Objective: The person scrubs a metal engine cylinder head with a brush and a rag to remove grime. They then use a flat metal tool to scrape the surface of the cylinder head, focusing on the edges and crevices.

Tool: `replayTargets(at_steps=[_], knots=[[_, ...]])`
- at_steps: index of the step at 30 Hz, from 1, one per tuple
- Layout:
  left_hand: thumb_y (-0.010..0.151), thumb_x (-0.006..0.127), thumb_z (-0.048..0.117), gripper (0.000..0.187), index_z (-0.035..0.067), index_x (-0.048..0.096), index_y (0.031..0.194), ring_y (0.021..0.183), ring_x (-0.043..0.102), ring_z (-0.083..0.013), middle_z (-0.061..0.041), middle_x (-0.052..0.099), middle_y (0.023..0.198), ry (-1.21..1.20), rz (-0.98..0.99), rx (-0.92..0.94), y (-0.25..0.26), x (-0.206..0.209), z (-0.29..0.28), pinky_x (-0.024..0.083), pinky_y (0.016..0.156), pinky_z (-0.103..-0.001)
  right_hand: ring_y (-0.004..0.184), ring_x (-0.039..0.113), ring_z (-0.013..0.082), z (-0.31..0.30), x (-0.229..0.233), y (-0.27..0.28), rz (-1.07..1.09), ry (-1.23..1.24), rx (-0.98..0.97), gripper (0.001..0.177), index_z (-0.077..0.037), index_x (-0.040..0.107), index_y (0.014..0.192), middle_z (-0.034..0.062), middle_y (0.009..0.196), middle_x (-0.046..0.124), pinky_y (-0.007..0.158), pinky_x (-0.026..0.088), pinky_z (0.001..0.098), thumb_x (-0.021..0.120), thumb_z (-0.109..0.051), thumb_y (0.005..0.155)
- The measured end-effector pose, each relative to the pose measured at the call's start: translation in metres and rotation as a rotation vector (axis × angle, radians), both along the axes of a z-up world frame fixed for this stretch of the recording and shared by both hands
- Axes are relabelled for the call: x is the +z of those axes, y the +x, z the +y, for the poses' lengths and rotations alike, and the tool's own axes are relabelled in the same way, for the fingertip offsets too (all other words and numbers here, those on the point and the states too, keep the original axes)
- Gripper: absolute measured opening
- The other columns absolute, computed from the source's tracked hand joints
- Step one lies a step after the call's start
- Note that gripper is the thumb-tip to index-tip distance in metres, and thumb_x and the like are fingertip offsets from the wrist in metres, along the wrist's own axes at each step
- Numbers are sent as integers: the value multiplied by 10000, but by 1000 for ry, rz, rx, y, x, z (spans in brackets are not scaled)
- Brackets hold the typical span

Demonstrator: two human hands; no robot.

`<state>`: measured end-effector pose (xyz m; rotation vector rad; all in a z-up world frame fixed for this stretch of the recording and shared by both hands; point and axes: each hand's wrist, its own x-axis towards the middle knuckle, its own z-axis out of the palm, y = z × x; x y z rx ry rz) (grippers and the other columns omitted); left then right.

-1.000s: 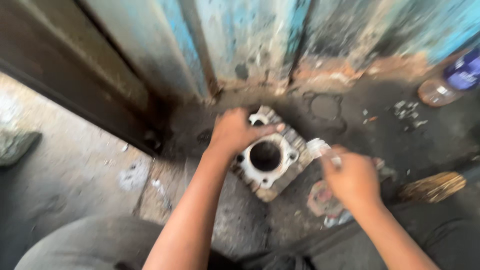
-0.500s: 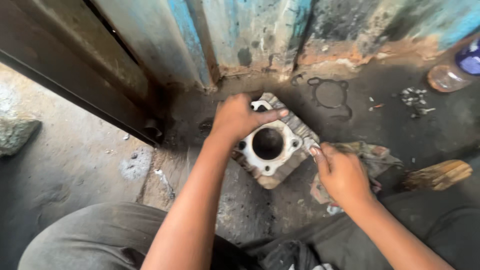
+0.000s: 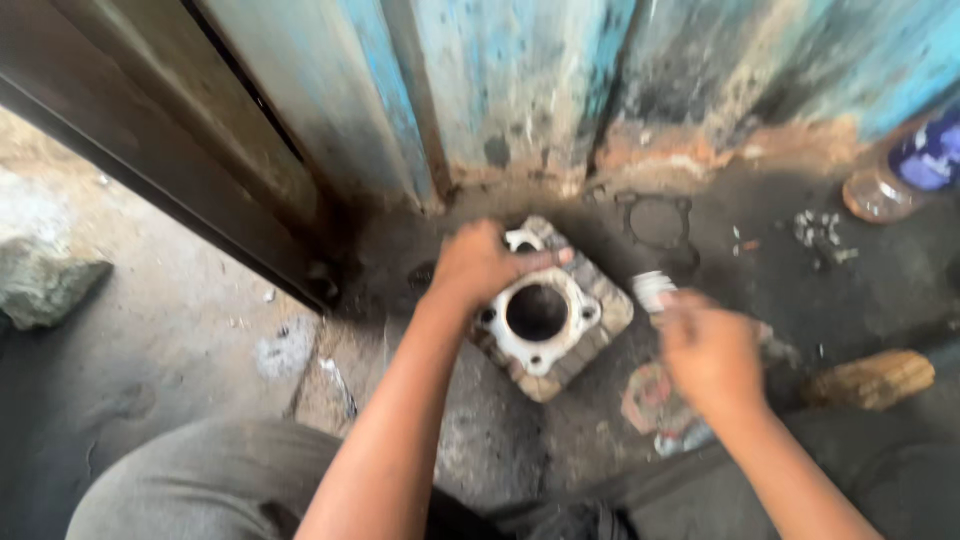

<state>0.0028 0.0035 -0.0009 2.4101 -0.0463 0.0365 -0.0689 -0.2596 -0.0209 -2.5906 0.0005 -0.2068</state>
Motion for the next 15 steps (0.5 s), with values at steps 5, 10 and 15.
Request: replayTargets(at_steps=[5, 10, 15], knots=[[568, 718, 791, 872, 101, 788, 1097, 996, 750, -349, -177, 780, 1057, -48, 93, 9, -10, -2, -2, 564, 892, -450, 688, 685, 410, -8, -17, -2, 27, 87, 136, 291, -56, 702, 964, 219, 729, 714, 620, 531, 506, 563, -305, 1024], [598, 737, 789, 888, 84, 774, 1136, 1029, 718, -373, -208, 750, 1085, 18, 64, -8, -10, 1, -2, 538, 911, -471, 709, 697, 430, 6, -13, -4, 243, -268, 125, 316, -151, 736, 1090, 220, 765, 728, 648, 543, 546, 566, -388, 970], [614, 765, 838, 971, -32, 768, 1047, 1077, 697, -393, -282, 705, 1116, 151, 198, 80, 1, -1, -4, 533, 965, -464, 708, 717, 428, 10, -8, -3, 205, -138, -4, 326, -188, 723, 1130, 198, 740, 735, 695, 573, 525, 495, -378, 995]])
